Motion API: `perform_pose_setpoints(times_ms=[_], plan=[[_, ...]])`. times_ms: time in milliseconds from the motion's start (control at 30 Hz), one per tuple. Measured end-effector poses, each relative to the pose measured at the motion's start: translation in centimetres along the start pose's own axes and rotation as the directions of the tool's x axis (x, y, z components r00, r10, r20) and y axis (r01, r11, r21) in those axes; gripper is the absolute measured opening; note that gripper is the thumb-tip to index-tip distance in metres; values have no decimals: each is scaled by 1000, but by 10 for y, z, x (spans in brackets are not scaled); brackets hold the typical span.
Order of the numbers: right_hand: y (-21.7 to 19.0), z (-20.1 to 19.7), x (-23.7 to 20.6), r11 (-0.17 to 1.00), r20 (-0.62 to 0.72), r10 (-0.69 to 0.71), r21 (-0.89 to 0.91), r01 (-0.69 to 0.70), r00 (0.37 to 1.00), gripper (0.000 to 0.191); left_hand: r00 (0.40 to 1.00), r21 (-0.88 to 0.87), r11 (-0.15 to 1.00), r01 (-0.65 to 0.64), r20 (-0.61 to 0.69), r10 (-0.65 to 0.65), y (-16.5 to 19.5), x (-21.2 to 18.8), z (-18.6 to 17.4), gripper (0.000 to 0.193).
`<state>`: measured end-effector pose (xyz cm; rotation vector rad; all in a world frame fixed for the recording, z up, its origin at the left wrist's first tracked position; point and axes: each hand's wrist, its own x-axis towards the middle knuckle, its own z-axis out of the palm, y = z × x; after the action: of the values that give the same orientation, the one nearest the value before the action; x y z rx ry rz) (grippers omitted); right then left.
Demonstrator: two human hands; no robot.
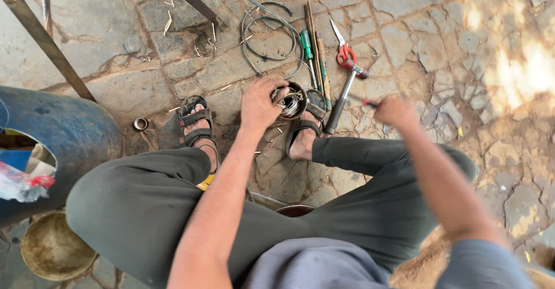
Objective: The person sits on a stone floor and uses pliers to manipulate wires inside a small metal canister. They repeatedly pull, twist, and adjust the wires, occasionally using a hammer to tap the canister. The task involves organizing and securing the wires within the container.
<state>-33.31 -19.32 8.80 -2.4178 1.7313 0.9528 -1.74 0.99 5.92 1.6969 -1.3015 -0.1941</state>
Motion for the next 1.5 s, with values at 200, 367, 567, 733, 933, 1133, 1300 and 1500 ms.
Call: perform_pose_setpoints(times_ms=[200, 367, 567, 733, 933, 1133, 1300, 1500], plan=[[-14, 77, 37, 947, 405, 115, 231, -223, 907, 41, 984, -223, 961, 165, -34, -176, 7, 8, -5, 12], [-19, 99, 50, 952, 411, 25, 267, -146, 911, 44, 951, -235, 924, 303, 12, -309, 18, 19, -8, 18], [-47, 57, 37, 904, -92, -53, 419, 87, 994, 37, 909, -362, 841, 402, 50, -413, 15, 27, 2, 22], [-86, -21, -53, 556, -424, -125, 719, 418, 897, 26, 887, -388, 809, 442, 55, -458, 9, 27, 9, 23], [-134, -57, -116, 312, -592, -350, 657, 686, 726, 29, 872, -405, 776, 483, 144, -468, 6, 24, 4, 26], [-147, -46, -104, 297, -788, -363, 408, 863, 497, 21, 900, -244, 867, 435, 164, -405, 13, 25, -20, 27], [-145, -33, -107, 375, -836, -336, 303, 876, 433, 18, 892, -95, 894, 437, 171, -418, 25, 14, -41, 21], [-138, -41, -107, 327, -721, -377, 483, 812, 581, 16, 951, 58, 966, 253, 166, -259, 37, 7, -48, 19]])
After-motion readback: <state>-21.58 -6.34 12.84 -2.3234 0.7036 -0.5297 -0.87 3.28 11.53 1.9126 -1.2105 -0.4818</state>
